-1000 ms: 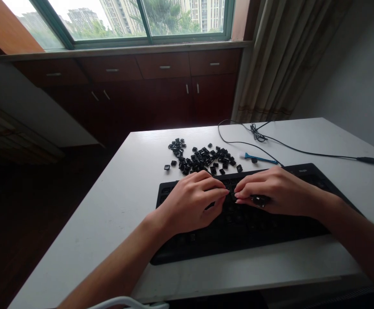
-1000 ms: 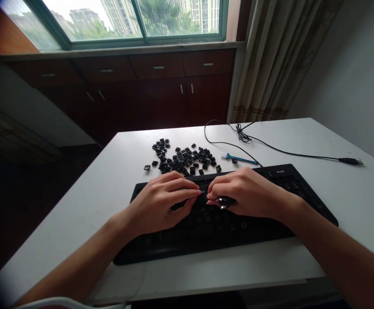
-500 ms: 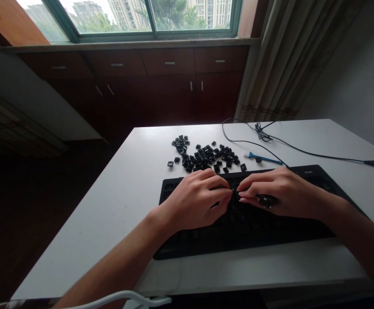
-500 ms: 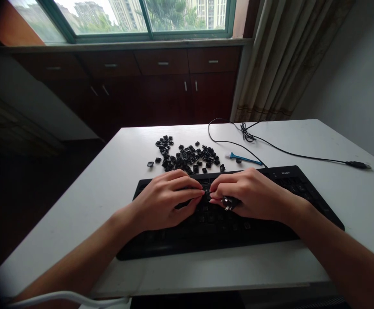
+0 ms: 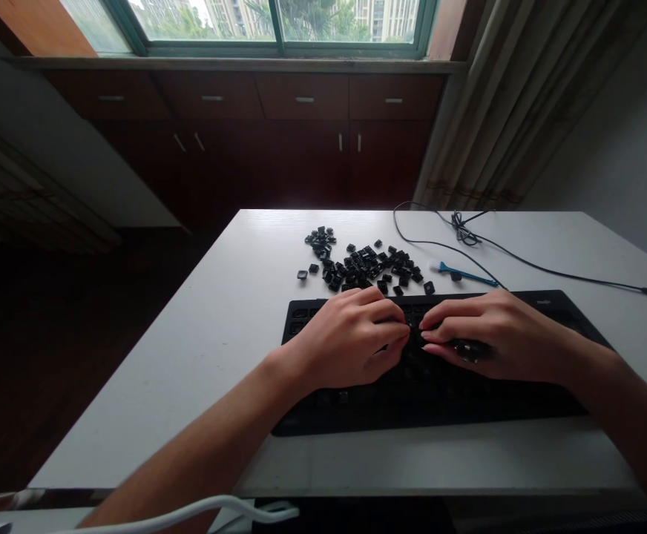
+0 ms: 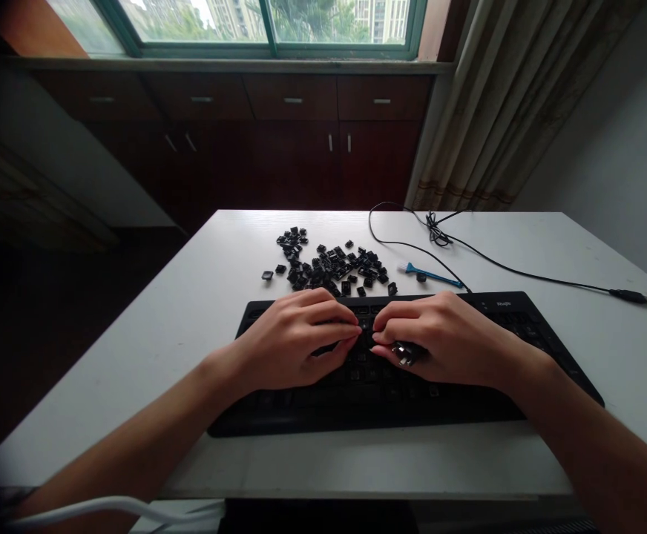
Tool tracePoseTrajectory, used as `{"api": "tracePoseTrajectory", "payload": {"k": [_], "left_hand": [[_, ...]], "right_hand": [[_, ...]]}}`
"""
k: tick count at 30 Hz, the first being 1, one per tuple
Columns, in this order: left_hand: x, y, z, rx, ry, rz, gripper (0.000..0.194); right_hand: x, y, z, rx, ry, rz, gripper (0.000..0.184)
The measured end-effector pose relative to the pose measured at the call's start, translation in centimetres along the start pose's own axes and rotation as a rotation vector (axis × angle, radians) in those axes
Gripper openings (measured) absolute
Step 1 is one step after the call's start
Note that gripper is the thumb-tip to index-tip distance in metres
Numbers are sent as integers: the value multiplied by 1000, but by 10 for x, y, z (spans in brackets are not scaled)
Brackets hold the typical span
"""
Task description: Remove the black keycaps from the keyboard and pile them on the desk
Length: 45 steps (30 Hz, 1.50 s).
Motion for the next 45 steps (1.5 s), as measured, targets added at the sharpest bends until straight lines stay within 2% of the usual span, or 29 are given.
{"api": "tracePoseTrajectory", "payload": {"k": [3,5,7,9,11,14,19,22,27,29,32,35,36,39,41,45], "left_hand": [[0,0,0,6,-8,-1,24],[-1,1,0,12,-3,0,24],[-4,2,0,20,11,5,23],[-7,4,-1,32,30,18,23],[-8,8,-1,44,36,41,23],[-4,9,-1,19,-11,78,29],[8,-1,0,-58,-124,79,30],[7,-2,-1,-37,-104,109,29],[-12,12,-3,123,40,126,27],[-21,16,-2,182,100,96,26],[-32,18,-1,212,184,29,26],[-38,17,-1,198,237,-23,26],[-40,17,-1,194,251,-37,25],[-44,17,0,182,294,-64,24],[-46,16,0,172,312,-67,24],[-46,12,0,158,302,-67,25]], "right_hand": [[1,3,-1,27,-38,-43,11],[0,10,-2,99,-72,-113,15],[-1,21,-3,252,-128,-240,13],[2,33,-1,455,-223,-386,28],[7,39,-1,584,-325,-473,38],[11,39,-5,600,-404,-485,41],[16,35,0,621,-491,-520,43],[14,34,6,718,-492,-642,40],[8,32,-5,999,-340,-1071,51],[4,29,-18,998,-326,-1154,55],[-12,31,-40,865,-293,-1115,54],[-29,43,-47,897,-137,-1012,53],[-31,40,-47,899,-127,-1001,53],[-22,18,-50,786,-220,-965,53],[-12,11,-50,775,-253,-973,52],[-3,30,-50,840,-240,-990,55]]}}
Point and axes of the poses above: each hand's wrist, its own z-axis away from the middle knuckle, its own y-axis out of the back of the hand, x = y × z, the point moved 7 cm from there along -z, towards the middle knuckle, and after that the axes turned 10 degrees about y, right-handed, at the moved point
